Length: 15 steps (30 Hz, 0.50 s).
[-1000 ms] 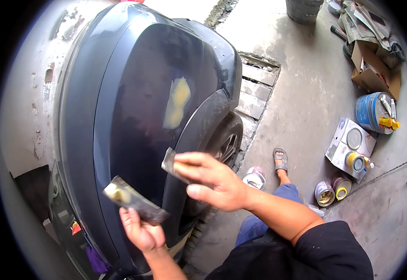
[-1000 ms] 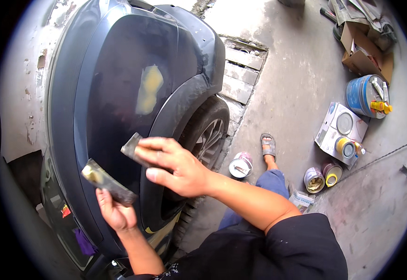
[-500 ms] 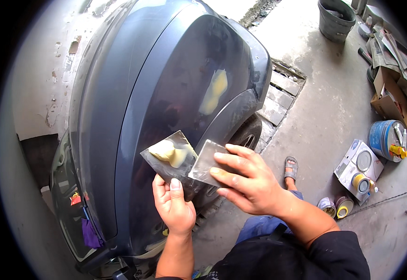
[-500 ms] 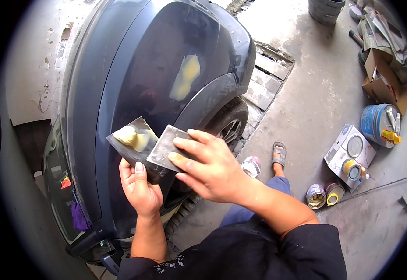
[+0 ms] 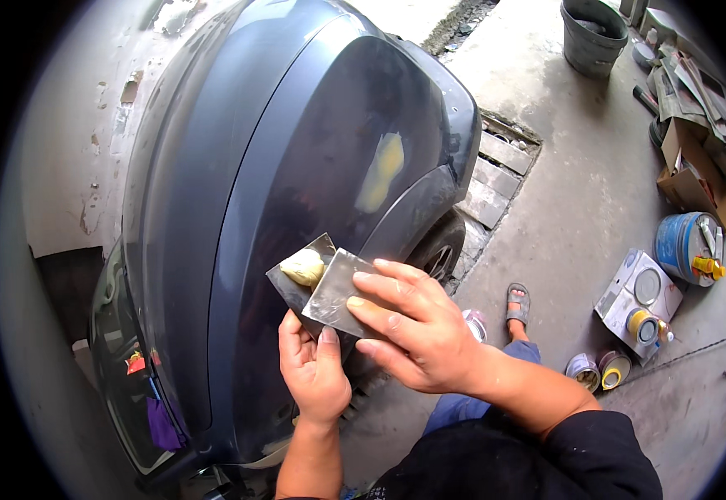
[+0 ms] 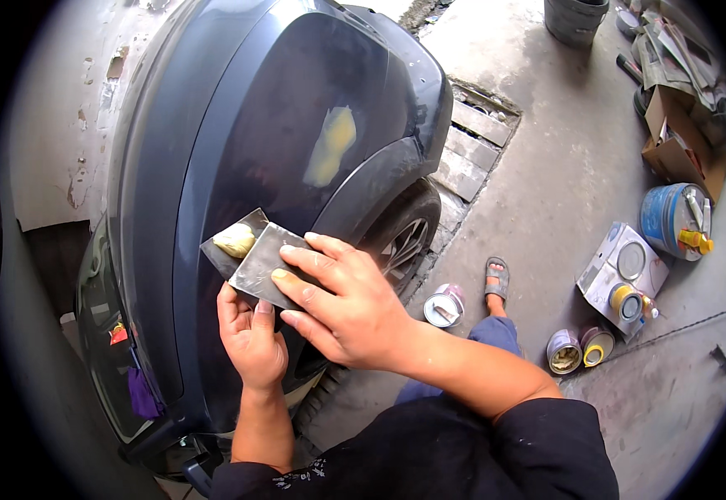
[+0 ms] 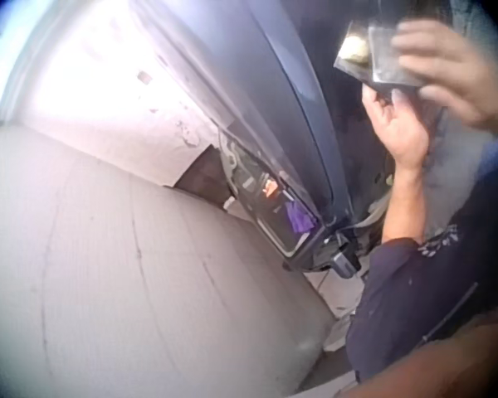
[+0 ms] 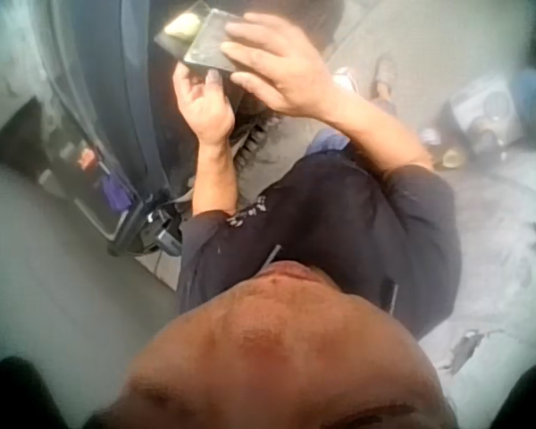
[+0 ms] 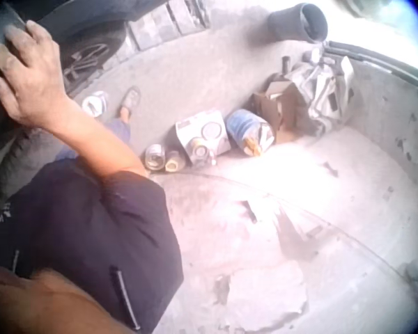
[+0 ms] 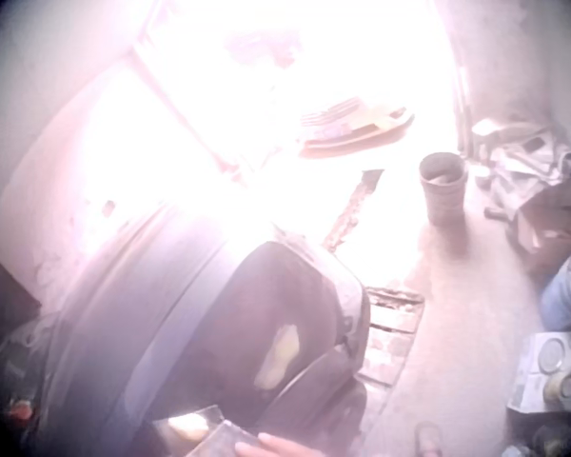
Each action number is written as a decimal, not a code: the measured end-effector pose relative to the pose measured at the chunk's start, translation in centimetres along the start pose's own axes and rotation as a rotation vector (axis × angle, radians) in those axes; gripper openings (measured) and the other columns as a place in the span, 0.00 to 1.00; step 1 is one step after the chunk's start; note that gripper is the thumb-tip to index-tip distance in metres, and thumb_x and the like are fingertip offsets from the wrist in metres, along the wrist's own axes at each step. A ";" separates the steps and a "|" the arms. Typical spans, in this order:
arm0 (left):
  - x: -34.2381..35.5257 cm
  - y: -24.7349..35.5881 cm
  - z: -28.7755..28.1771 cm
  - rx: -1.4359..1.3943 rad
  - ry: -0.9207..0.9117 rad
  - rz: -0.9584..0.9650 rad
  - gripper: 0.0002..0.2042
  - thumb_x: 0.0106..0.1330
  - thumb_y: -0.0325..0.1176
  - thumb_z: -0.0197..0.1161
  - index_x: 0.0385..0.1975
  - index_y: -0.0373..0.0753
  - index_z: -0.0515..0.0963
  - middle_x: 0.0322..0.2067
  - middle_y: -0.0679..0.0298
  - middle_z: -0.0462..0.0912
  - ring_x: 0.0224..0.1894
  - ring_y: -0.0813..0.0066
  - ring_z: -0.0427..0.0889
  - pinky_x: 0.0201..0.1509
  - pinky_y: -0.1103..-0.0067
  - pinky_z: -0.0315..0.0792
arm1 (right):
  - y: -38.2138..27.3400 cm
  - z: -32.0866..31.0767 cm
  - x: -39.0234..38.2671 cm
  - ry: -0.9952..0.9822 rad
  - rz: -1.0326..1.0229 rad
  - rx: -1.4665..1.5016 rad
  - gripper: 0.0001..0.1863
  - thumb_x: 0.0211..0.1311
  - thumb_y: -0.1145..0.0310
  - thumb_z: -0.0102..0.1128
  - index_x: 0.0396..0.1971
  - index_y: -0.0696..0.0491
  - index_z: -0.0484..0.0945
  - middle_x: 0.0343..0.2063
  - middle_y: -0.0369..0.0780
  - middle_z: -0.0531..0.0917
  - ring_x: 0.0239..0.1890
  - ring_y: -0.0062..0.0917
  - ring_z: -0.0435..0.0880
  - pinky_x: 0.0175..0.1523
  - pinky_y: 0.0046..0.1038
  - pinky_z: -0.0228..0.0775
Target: The person applies yellow body filler to a car's side panel and rear quarter panel using a small metal spreader. They repeatedly scoop filler from a larger spreader and smooth it onto the surface in short strokes.
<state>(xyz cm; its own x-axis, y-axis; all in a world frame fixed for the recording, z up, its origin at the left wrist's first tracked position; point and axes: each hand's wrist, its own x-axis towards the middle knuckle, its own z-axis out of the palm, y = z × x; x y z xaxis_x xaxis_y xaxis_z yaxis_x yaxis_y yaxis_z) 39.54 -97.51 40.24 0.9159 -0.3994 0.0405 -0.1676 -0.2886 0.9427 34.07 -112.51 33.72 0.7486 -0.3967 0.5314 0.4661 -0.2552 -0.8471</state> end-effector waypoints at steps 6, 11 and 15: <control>0.6 -0.6 -0.7 0.084 -0.080 0.045 0.22 0.70 0.18 0.50 0.64 0.26 0.62 0.53 0.55 0.76 0.53 0.73 0.78 0.60 0.79 0.69 | 1.6 1.6 -1.6 -0.031 0.075 -0.024 0.21 0.53 0.66 0.68 0.49 0.55 0.79 0.53 0.46 0.78 0.56 0.46 0.75 0.57 0.41 0.68; 4.5 -0.4 -6.1 0.031 0.034 0.275 0.21 0.71 0.19 0.50 0.64 0.33 0.63 0.56 0.54 0.75 0.56 0.68 0.76 0.63 0.70 0.69 | 8.9 0.6 -1.5 0.123 0.382 0.141 0.24 0.63 0.63 0.59 0.57 0.57 0.73 0.58 0.48 0.74 0.61 0.46 0.71 0.68 0.40 0.59; 7.4 -1.1 -11.3 -0.189 0.045 0.202 0.20 0.73 0.20 0.47 0.64 0.35 0.63 0.60 0.56 0.73 0.60 0.65 0.74 0.66 0.66 0.70 | 14.8 -0.4 1.7 0.146 0.618 0.041 0.30 0.69 0.56 0.49 0.66 0.58 0.64 0.65 0.48 0.67 0.69 0.39 0.62 0.73 0.36 0.50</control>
<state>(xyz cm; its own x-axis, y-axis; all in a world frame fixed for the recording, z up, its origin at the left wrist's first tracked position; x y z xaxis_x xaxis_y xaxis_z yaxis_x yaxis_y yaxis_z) 50.62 -90.28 43.25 0.8870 -0.3918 0.2442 -0.2810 -0.0383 0.9589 42.07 -117.33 22.14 0.8147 -0.5765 -0.0624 -0.0112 0.0919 -0.9957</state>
